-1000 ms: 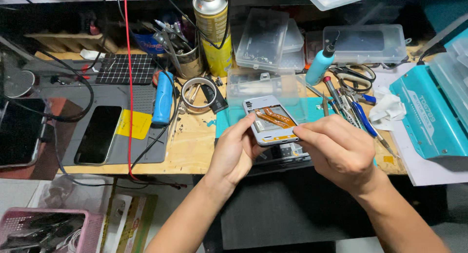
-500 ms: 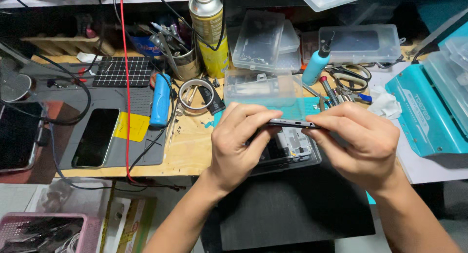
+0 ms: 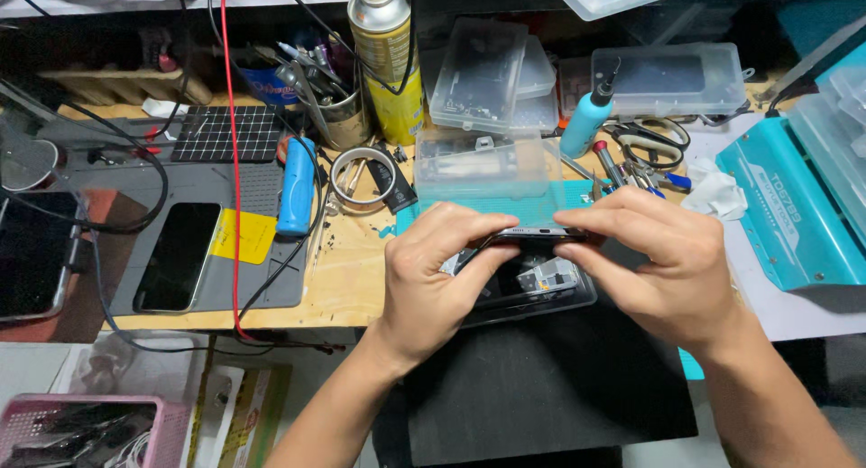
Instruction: The person assembles a smartphone by connecting internal ribbon cables and closing the device, then disassembles it by removing the back cover and detaching components. The person handles the phone, internal connectors, and a plastic parts box on a cluttered workbench.
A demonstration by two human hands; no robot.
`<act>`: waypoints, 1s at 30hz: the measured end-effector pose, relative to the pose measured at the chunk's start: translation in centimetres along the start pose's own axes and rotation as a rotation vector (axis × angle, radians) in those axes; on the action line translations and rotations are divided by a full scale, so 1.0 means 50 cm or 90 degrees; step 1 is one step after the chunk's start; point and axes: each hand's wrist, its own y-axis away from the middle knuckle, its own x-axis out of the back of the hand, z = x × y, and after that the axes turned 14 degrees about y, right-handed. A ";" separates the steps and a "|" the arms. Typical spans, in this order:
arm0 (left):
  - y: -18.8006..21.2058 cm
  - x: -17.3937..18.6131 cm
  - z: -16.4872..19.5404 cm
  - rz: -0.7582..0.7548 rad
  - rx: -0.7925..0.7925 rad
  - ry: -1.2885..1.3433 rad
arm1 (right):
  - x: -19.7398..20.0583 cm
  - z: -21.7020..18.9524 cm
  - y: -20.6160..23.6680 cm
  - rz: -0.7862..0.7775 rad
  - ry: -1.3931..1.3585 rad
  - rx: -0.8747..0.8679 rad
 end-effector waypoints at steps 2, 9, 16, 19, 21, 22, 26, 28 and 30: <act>0.000 -0.002 0.004 -0.002 0.006 0.018 | -0.001 -0.001 -0.003 0.000 0.004 0.005; -0.001 0.000 0.012 -0.010 0.000 -0.010 | 0.001 0.000 -0.005 -0.055 -0.029 -0.028; 0.001 0.008 0.010 -0.031 0.009 0.034 | 0.003 -0.007 -0.008 -0.059 -0.045 -0.014; -0.004 0.009 0.010 -0.038 0.004 0.028 | 0.013 -0.017 -0.013 -0.046 0.002 0.014; -0.008 0.007 0.012 -0.045 0.000 0.011 | 0.016 -0.022 -0.019 -0.045 0.023 0.085; -0.008 0.005 0.015 -0.049 0.006 0.003 | 0.017 -0.025 -0.020 -0.046 0.033 0.120; -0.011 -0.007 0.023 -0.044 0.012 -0.025 | 0.017 -0.025 -0.020 -0.068 0.060 0.078; -0.014 -0.015 0.026 -0.037 0.010 -0.039 | 0.013 -0.017 -0.020 -0.067 0.069 0.076; -0.020 -0.022 0.026 -0.033 -0.010 -0.040 | 0.014 -0.005 -0.017 -0.037 0.042 0.083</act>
